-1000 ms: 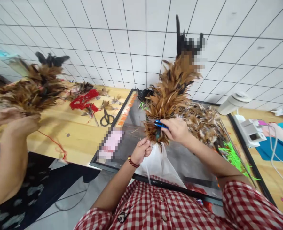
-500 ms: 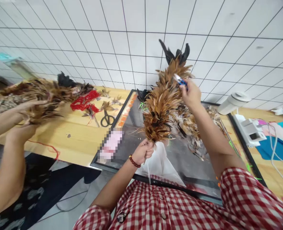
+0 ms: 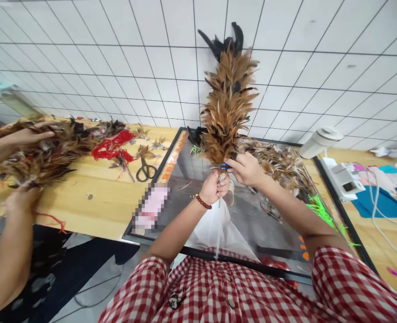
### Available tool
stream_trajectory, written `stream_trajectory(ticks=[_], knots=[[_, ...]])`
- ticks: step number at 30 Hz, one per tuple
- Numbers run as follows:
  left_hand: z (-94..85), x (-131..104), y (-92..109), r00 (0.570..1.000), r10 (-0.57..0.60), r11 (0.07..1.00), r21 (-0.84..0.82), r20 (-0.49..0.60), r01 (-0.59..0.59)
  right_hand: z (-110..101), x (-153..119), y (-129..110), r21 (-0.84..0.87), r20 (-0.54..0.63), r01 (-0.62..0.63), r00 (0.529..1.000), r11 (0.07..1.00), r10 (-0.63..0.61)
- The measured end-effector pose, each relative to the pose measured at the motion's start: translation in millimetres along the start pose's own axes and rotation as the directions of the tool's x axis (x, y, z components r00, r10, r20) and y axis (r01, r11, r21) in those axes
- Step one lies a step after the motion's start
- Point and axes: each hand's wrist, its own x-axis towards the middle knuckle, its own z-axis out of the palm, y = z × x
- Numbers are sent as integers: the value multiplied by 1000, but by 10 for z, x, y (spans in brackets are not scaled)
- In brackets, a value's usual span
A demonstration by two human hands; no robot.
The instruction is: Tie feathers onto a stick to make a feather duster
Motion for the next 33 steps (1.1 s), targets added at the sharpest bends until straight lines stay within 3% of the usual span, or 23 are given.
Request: stream_trajectory(ticks=[1,3,5,7,8,10,13,14,16,18,20,22,24,26,28,30,33], knots=[[-24,2,-33,999,-23,1000,-5,27,23,6,30,53,-30,36,16,999,999,-15],[-111,5,-89,995,-70,998,-6,69,70,33,133,262,-79,116,-71,990,994,80],[-233,15,-120,989,-112,994,13,98,111,89,263,559,-96,144,-264,950,960,276],[-366,36,-125,986,-128,991,48,111,123,172,372,876,-20,50,-474,879,881,474],[-425,51,-119,986,-128,990,66,108,122,219,404,1020,70,-33,-558,827,827,561],[-509,91,-92,989,-126,989,89,78,119,305,410,1249,327,-182,-654,665,682,724],[-499,187,-24,997,-78,987,144,3,77,363,283,1377,691,-163,-608,394,390,904],[-460,231,2,999,-36,985,166,-9,37,354,216,1355,758,-120,-575,341,308,932],[-348,333,47,991,124,974,197,-50,-112,296,67,1218,817,-82,-525,303,238,949],[-228,440,81,935,329,932,209,-136,-297,204,-81,977,801,-124,-526,322,286,939],[-128,534,113,834,505,858,236,-221,-457,103,-209,677,716,-196,-572,388,402,901],[-48,603,168,756,612,789,245,-232,-563,15,-301,388,576,-236,-603,523,551,819],[26,644,262,721,659,751,224,-214,-621,-46,-336,180,426,-214,-541,718,725,662],[104,650,382,752,621,784,173,-221,-596,-76,-298,95,303,-136,-397,882,866,452],[179,616,494,834,509,860,103,-212,-499,-76,-183,128,207,-46,-292,951,934,307],[235,549,564,920,368,929,33,-137,-367,-54,-12,247,137,26,-300,954,944,299],[257,449,565,981,192,981,-29,8,-192,-5,281,519,62,109,-378,922,924,370]])
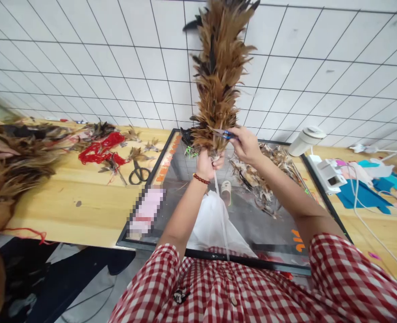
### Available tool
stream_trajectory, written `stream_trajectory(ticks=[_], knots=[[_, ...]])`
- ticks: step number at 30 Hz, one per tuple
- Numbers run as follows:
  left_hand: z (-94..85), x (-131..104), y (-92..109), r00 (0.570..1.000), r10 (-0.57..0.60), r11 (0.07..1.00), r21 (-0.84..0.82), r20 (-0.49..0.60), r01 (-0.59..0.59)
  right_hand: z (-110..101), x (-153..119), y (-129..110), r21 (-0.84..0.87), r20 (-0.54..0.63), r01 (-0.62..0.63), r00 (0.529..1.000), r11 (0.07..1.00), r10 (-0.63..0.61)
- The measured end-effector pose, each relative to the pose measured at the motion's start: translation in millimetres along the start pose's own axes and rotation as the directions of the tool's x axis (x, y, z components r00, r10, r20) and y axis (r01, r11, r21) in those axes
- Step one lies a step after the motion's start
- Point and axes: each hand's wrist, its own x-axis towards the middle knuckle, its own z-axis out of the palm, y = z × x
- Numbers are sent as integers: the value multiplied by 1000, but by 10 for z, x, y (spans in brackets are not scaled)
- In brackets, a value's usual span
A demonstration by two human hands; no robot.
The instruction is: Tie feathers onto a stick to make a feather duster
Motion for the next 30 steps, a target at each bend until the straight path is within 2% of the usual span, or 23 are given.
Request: stream_trajectory(ticks=[3,7,10,12,13,14,15,16,17,18,20,22,24,27,29,30], knots=[[-48,-42,-72,988,-130,991,2,86,131,-50,386,232,-90,24,-49,998,995,52],[-142,6,-188,989,-135,983,132,60,126,-296,849,701,-120,-100,-200,977,972,188],[-192,44,-235,995,-103,974,204,13,99,-556,1014,988,-48,-255,-384,897,922,360],[-211,56,-248,996,-88,970,227,-7,87,-663,945,991,3,-354,-437,841,900,409],[-216,59,-254,997,-79,968,236,-15,81,-673,851,916,2,-369,-413,846,911,385],[-218,63,-261,997,-70,967,243,-20,73,-650,723,797,-22,-346,-355,880,935,326],[-218,66,-269,998,-58,967,247,-21,62,-596,572,643,-62,-286,-268,928,962,240],[-217,70,-281,999,-45,967,250,-18,48,-516,412,471,-102,-177,-151,975,983,132],[-214,75,-294,999,-32,967,253,-15,34,-421,257,298,-138,-61,-45,997,989,36],[-210,79,-310,1000,-17,966,256,-17,21,-322,122,142,-160,44,56,998,985,-50],[-203,83,-340,1000,10,964,266,-28,-2,-159,-40,-66,-188,197,200,967,962,-163],[-200,81,-364,999,19,959,282,-35,-8,-89,-20,-88,-233,238,228,956,945,-172],[-203,73,-378,999,22,956,293,-38,-10,-133,163,79,-311,187,139,979,940,-83],[-220,64,-390,997,27,959,283,-71,-6,-391,586,572,-389,16,-86,995,917,100],[-237,70,-395,996,19,964,267,-82,4,-641,842,924,-379,-129,-240,970,894,206],[-245,77,-397,997,4,966,258,-81,17,-766,932,1061,-355,-215,-337,937,872,274]])
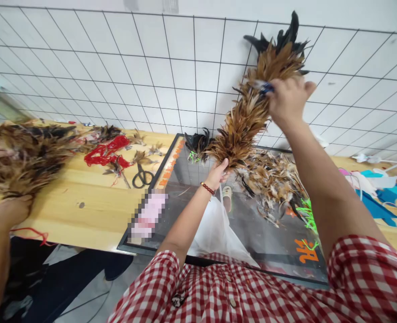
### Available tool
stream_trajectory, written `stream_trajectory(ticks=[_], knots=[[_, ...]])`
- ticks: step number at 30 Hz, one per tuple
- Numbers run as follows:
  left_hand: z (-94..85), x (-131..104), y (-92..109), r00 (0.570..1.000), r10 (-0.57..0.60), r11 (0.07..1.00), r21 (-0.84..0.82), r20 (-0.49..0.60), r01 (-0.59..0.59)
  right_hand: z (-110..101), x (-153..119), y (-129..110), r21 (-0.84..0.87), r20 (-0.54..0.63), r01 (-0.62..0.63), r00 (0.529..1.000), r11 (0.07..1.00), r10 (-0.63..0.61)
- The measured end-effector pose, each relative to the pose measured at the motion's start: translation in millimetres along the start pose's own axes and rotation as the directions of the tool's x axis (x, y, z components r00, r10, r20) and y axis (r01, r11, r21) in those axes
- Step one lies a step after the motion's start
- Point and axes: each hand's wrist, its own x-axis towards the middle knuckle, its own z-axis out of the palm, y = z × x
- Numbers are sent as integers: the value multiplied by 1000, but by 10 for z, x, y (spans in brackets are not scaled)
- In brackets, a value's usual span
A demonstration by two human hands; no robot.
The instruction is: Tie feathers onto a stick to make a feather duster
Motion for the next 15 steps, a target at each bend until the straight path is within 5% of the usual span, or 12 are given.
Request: stream_trajectory(ticks=[2,4,7,10,13,15], knots=[[-12,16,-1,998,-49,998,-27,34,50,-119,142,157,37,-94,-183,978,982,186],[-22,24,10,983,-130,988,-65,126,139,-232,36,115,92,-155,-209,963,973,222],[-24,-1,41,924,-226,948,-149,308,281,-325,-502,-259,141,-155,90,986,986,-68],[4,-62,76,894,-243,898,-262,377,354,-325,-1139,-696,163,-43,317,949,934,-314],[55,-119,99,892,-242,867,-329,381,375,-265,-1503,-918,192,31,423,899,885,-437],[81,-137,100,888,-245,863,-330,390,383,-213,-1514,-927,175,61,432,892,885,-448]])
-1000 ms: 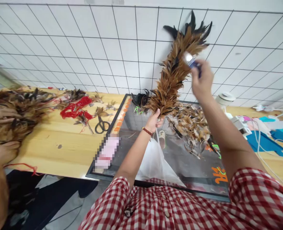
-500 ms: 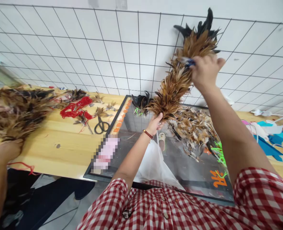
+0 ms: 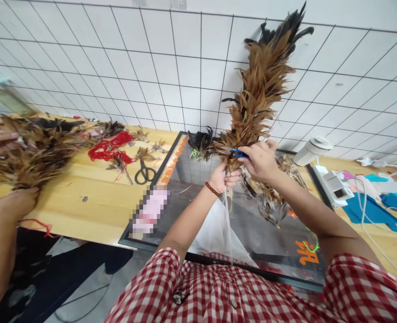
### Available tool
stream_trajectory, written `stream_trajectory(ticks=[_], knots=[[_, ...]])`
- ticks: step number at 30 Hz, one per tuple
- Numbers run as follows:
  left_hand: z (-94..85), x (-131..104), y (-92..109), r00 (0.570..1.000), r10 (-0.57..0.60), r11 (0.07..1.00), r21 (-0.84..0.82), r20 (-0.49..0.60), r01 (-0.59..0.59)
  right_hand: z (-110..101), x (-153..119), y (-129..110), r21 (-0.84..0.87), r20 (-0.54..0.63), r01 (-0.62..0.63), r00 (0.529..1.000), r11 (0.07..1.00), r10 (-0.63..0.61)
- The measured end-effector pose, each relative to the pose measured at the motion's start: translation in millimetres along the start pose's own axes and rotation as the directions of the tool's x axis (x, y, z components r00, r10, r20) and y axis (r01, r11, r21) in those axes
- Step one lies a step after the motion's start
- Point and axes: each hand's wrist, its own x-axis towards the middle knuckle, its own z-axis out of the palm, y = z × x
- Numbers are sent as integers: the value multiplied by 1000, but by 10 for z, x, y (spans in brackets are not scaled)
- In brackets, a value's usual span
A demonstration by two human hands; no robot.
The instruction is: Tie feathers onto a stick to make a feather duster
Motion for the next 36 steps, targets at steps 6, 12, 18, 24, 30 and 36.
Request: stream_trajectory(ticks=[6,12,18,24,30,36], knots=[[-54,43,-59,994,-113,990,81,8,112,-146,530,786,-55,-30,-272,962,961,271],[-78,96,-152,989,-129,986,117,67,120,-411,524,1205,265,-441,-474,715,840,543],[-54,66,-106,989,-120,986,125,87,108,-274,-265,281,-38,-271,73,959,997,-81],[-82,27,-29,981,-165,982,111,105,154,-250,48,369,-99,137,0,990,995,14],[-91,34,-27,985,-168,984,63,39,166,-714,915,1232,-176,-96,-420,907,890,409],[-46,9,-38,999,-52,998,-31,6,52,-668,392,905,-12,-285,-431,866,902,410]])
